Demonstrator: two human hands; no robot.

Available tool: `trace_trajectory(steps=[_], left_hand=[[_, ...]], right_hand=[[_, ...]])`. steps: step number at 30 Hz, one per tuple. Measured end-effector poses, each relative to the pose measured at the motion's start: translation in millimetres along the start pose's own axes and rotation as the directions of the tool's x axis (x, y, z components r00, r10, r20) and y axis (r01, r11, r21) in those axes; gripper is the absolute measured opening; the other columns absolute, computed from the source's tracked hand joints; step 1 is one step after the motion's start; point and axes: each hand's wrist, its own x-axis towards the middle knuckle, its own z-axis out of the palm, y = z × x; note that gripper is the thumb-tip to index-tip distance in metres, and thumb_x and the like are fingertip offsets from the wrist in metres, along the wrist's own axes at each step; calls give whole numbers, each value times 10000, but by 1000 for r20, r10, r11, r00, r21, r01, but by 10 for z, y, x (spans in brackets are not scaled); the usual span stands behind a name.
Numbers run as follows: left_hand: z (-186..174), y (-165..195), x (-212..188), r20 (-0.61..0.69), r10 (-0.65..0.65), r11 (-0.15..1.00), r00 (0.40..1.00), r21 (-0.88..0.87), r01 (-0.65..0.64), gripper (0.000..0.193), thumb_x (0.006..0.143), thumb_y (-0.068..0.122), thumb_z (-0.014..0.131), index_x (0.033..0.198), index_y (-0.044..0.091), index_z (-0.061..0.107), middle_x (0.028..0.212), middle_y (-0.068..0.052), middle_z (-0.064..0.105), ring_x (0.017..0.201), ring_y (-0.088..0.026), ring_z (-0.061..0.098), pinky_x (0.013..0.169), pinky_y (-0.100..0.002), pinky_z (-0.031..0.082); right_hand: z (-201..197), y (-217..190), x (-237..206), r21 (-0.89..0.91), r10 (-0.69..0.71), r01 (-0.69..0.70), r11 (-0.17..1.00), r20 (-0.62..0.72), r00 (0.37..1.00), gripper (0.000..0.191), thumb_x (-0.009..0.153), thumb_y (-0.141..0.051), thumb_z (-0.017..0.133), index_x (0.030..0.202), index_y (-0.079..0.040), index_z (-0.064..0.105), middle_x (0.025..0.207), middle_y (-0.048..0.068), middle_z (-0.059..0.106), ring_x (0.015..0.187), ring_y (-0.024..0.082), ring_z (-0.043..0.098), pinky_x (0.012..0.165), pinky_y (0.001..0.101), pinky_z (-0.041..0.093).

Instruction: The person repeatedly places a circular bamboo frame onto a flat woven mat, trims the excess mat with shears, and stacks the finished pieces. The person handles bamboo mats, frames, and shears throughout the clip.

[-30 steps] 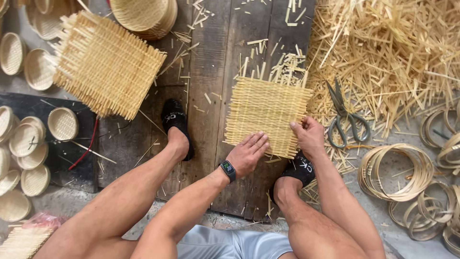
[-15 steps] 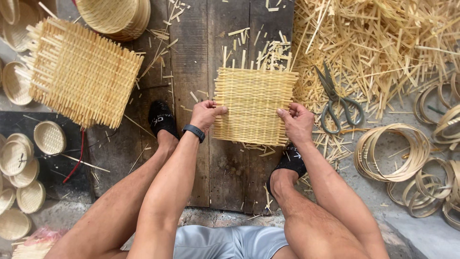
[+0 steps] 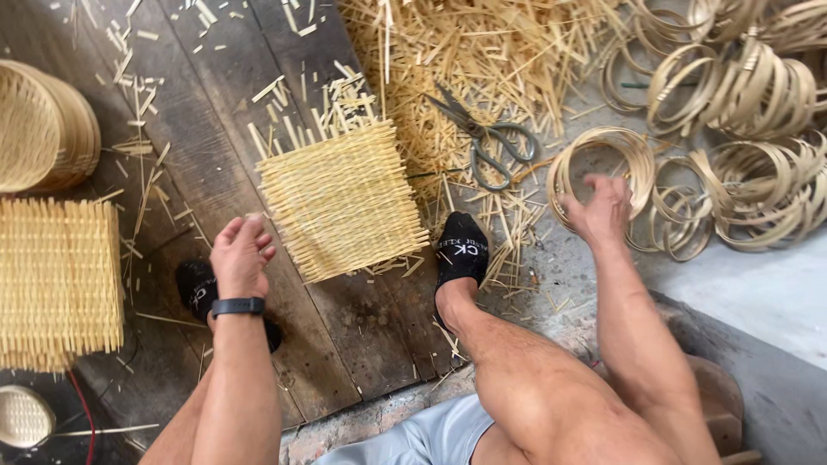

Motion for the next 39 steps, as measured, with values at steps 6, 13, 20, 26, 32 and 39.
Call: trace_trajectory(steps=[6,13,20,26,32,39], left_hand=[[-43,261,-137,-80,69,998,994,-6,-69,441,912,189,792,1268,63,565,977,-29,656,785,-143,623,648,-301,537],[648,482,-960,135,755,566,642,360,-741,394,971,151,770,1309,32,606,1163,-111,611,1023,-206,631,867,-340,584],[1745,552,-2400,586,809,133,50,-98,-986,518,1055,287,665,1516,94,530,1412,-188,644,1310,-304,609,1093,-426,538],[1503,971,-2693,561,585,805,586,-312,-505,301,1036,199,694,1253,-3,749,849,-23,698,710,-65,589,587,-201,460],[869,1461,-2510,781,27,999,624,-48,17,368,980,329,639,1135,12,744,686,-21,628,491,-97,468,412,-252,311],[841,1571,-2257,747,-68,994,661,107,-18,768,947,833,347,579,162,413,516,54,352,408,-82,289,364,-277,187]], right_hand=[[-232,480,-313,171,71,-88,981,103,992,104,964,-160,738,1033,-85,762,1044,139,716,994,339,677,901,419,528],[-1309,-233,174,283,-6,92,955,-292,956,124,931,-73,805,1041,-24,775,984,140,715,883,290,695,783,396,551],[-2530,-2047,189,882,-306,-174,439,329,893,174,952,-123,716,1041,26,729,906,129,777,794,179,780,741,285,667],[-3166,-3007,16,-41,-804,895,445,-457,379,420,741,-316,810,1028,-15,748,891,136,638,770,342,640,681,440,542],[-2961,-3477,-39,353,-915,893,278,-187,359,146,883,-99,796,1011,-45,752,939,62,660,790,202,669,656,333,563],[-2594,-3915,-304,126,-962,976,175,-187,197,100,790,-63,752,861,-39,685,768,59,542,746,233,589,578,359,518]])
